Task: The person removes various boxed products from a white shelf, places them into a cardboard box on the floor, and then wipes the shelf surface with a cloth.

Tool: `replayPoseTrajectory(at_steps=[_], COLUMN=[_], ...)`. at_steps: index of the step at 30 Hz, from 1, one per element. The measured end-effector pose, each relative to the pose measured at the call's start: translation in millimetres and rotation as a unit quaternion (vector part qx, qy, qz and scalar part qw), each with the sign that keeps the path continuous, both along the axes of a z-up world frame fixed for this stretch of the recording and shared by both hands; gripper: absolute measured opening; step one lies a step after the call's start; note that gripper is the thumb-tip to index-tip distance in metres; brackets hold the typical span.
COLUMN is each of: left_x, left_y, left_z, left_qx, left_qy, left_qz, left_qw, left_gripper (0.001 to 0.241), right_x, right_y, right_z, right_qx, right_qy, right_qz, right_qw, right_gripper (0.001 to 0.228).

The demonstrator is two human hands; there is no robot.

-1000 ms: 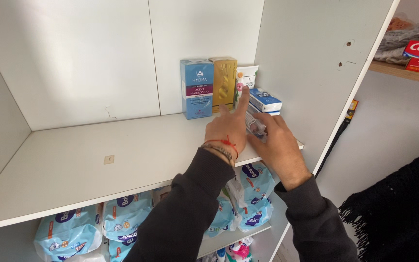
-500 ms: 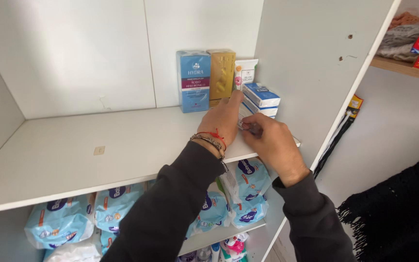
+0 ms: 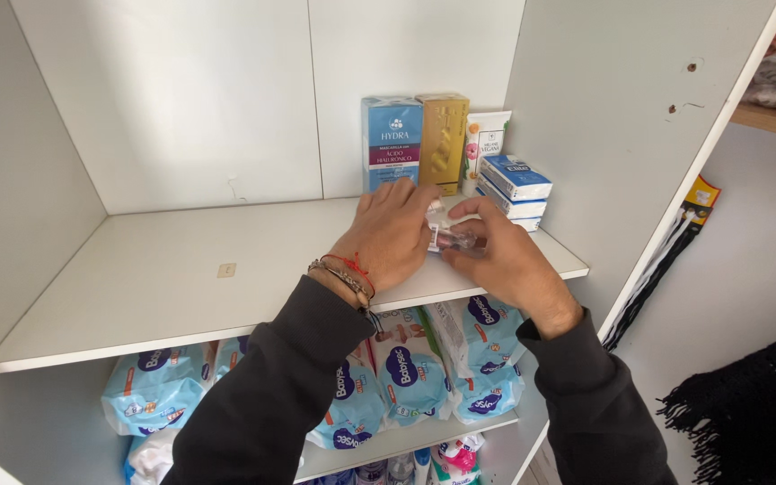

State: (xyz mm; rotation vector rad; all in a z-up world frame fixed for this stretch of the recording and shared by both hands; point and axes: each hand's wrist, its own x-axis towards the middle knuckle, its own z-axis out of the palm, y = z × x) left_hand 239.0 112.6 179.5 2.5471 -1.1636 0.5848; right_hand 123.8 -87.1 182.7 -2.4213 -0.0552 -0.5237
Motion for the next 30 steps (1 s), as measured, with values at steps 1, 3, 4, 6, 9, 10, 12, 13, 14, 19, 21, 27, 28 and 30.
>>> replayPoseTrajectory(at_steps=[1,3,4,6,9,10,12,13,14,19,21,27,28,30], left_x=[2.5,4.9,3.0,0.7,2.3,3.9,6.5,7.4,7.9,-10.1,-11.1,-15.5,-15.1,-14.7], left_y=[-1.6,-4.1,-4.8,-5.8,-9.2,-10.8,-12.9,-13.5,-13.3,-9.0,-6.4,-6.0,-6.6,-7.7], left_z=[-2.6,-4.3,-7.2,-10.6,-13.0,-15.7,-19.5,-20.2,-21.0,-9.6,-8.6,-7.0,-6.9,-7.5], left_qx=[0.004,0.008,0.020,0.033,0.066,0.085,0.105,0.102,0.099,0.109,0.117,0.090,0.085,0.081], left_qy=[0.011,0.018,0.008,-0.003,0.006,0.017,0.030,0.042,0.054,0.073,0.071,0.060,0.066,0.072], left_qz=[-0.012,-0.025,-0.019,-0.015,-0.002,0.005,0.010,0.008,0.007,0.022,0.030,0.034,0.030,0.028], left_qw=[1.000,0.999,1.000,0.999,0.998,0.996,0.994,0.994,0.994,0.991,0.990,0.994,0.994,0.994], left_gripper=[0.050,0.047,0.044,0.041,0.037,0.040,0.044,0.046,0.049,0.051,0.049,0.051,0.055,0.059], right_x=[0.9,3.4,3.4,0.5,-8.9,-12.7,-16.5,-16.8,-17.2,-22.7,-7.0,25.0,28.9,41.1], right_y=[-0.5,-3.4,-5.7,-8.3,-9.6,-9.4,-12.8,-16.7,-19.9,-47.1,-69.7,-85.5,-81.9,-81.7], right_z=[0.9,2.5,0.6,-0.6,3.5,4.4,3.1,1.1,-1.1,-6.1,-13.7,-16.5,-17.5,-23.0], right_qx=[0.000,0.000,0.011,0.023,0.032,0.011,-0.010,-0.006,-0.001,0.098,0.126,-0.092,-0.127,-0.163], right_qy=[0.000,-0.005,-0.002,0.002,-0.010,-0.002,0.008,0.007,0.007,-0.102,-0.159,-0.276,-0.260,-0.244], right_qz=[0.017,0.032,0.039,0.043,0.032,0.016,-0.002,0.006,0.014,0.015,-0.005,-0.141,-0.164,-0.186], right_qw=[1.000,0.999,0.999,0.999,0.999,1.000,1.000,1.000,1.000,0.990,0.979,0.946,0.943,0.938], right_gripper=[0.059,0.052,0.051,0.051,0.060,0.065,0.071,0.072,0.074,0.063,0.053,0.076,0.073,0.070])
